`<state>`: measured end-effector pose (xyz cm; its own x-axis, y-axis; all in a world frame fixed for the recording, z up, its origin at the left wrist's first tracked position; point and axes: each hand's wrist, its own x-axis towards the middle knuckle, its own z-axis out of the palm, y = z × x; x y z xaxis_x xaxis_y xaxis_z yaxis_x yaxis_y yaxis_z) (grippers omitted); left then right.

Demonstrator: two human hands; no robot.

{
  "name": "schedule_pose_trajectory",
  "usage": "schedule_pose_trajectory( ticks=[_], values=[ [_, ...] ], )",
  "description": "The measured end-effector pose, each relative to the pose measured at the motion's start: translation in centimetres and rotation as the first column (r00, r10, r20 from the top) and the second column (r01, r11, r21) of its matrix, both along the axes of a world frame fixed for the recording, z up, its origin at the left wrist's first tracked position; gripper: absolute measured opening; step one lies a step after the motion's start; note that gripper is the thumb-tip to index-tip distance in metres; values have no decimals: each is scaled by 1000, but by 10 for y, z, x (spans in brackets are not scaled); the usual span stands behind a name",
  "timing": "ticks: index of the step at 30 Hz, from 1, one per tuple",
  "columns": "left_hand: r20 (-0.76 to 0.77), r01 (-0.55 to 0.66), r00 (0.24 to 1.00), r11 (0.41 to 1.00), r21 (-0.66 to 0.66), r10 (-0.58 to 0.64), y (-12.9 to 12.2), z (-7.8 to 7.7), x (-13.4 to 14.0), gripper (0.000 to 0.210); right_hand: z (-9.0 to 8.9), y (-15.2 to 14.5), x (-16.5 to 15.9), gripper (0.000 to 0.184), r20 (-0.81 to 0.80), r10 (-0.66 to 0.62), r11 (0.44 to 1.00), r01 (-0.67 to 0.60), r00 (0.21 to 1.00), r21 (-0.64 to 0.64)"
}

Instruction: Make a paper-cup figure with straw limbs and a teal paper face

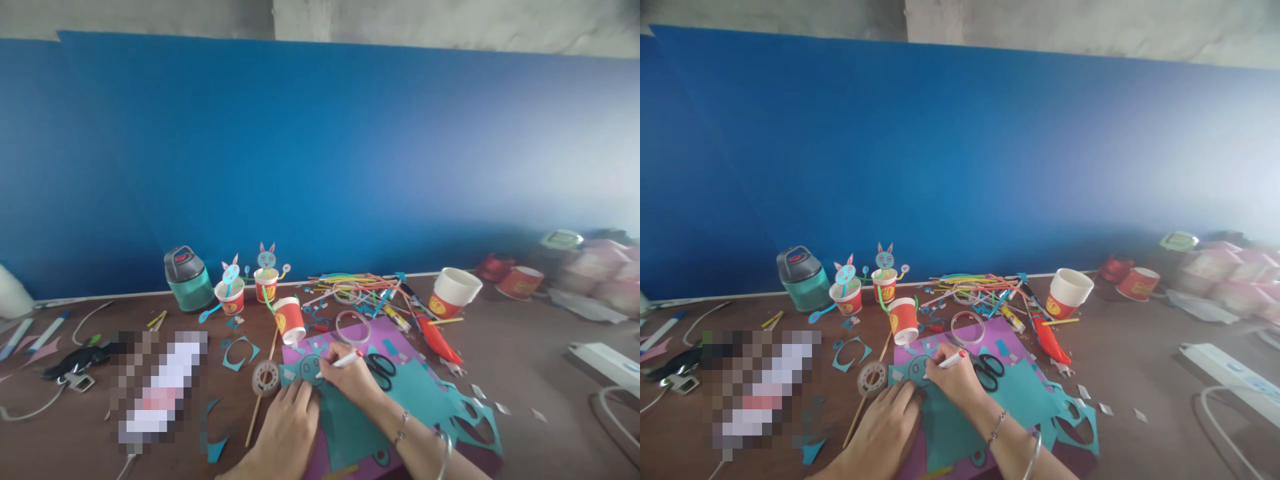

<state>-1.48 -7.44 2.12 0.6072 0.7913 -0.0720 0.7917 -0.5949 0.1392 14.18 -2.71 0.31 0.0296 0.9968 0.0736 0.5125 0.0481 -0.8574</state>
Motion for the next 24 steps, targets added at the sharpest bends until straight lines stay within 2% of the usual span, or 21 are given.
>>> schedule_pose_trajectory(
  ticks=[12,20,24],
  values=[
    [-20,8,1000,1000,12,-7,2,-4,0,33,0,0,-2,20,-38,19,999,-20,999,-26],
    [-8,20,1000,998,54,-20,2,-5,0,33,1,0,-1,20,9,11,1000,-11,1000,18],
    [-17,17,1000,999,51,-16,3,-6,0,33,0,0,-1,20,-5,20,1000,-20,1000,-10]
  ],
)
